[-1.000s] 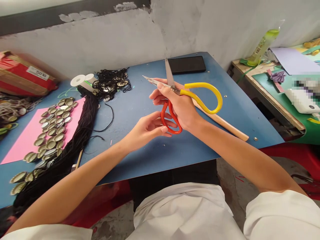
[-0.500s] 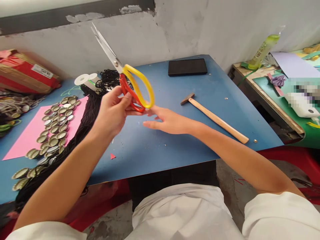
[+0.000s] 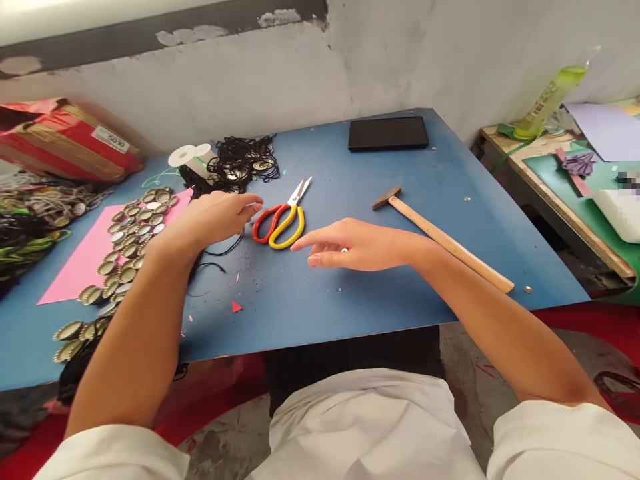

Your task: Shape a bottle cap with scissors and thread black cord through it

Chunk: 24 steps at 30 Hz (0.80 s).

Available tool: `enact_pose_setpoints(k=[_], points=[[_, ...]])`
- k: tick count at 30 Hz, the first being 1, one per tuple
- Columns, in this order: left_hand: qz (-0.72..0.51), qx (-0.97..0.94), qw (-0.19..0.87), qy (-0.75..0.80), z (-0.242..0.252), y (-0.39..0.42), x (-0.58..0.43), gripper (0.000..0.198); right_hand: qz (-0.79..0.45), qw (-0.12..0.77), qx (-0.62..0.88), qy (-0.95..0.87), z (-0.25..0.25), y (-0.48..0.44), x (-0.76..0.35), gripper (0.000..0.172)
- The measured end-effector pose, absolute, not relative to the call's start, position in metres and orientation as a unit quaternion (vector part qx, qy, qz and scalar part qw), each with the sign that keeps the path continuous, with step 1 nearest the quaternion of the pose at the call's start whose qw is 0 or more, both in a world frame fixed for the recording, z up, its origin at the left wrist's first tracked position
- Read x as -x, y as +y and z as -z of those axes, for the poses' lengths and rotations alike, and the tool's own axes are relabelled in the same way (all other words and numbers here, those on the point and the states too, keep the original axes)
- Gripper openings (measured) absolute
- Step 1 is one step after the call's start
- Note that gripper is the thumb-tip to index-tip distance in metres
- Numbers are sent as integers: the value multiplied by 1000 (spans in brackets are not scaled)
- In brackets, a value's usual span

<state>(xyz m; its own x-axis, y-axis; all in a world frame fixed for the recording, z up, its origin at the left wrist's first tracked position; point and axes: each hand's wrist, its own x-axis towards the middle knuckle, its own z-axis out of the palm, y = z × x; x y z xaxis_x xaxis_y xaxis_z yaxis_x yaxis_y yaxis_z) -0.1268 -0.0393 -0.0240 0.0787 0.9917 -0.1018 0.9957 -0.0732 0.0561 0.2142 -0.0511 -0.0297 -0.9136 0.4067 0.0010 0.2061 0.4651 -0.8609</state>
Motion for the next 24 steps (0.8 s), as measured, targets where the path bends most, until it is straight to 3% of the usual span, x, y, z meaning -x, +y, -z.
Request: enact_pose_setpoints(k=[3,6,11,18,24], points=[[70,-732,-11,677,13,-46,141,34,-493,113,173,-845,30,-51,-215,45],[142,-735,43,662,14,-43,156,41,-493,128,181,-842,29,-52,-216,42],[193,-752,131,616,25,-29,167,24,-497,139,184,-836,29,-51,-216,39],[-12,-750,138,647,10,-36,146,5,-498,147,176,-836,31,-49,-214,39],[-213,-754,192,591,2,-53,107,4,-517,157,187,-820,32,-51,-209,35]])
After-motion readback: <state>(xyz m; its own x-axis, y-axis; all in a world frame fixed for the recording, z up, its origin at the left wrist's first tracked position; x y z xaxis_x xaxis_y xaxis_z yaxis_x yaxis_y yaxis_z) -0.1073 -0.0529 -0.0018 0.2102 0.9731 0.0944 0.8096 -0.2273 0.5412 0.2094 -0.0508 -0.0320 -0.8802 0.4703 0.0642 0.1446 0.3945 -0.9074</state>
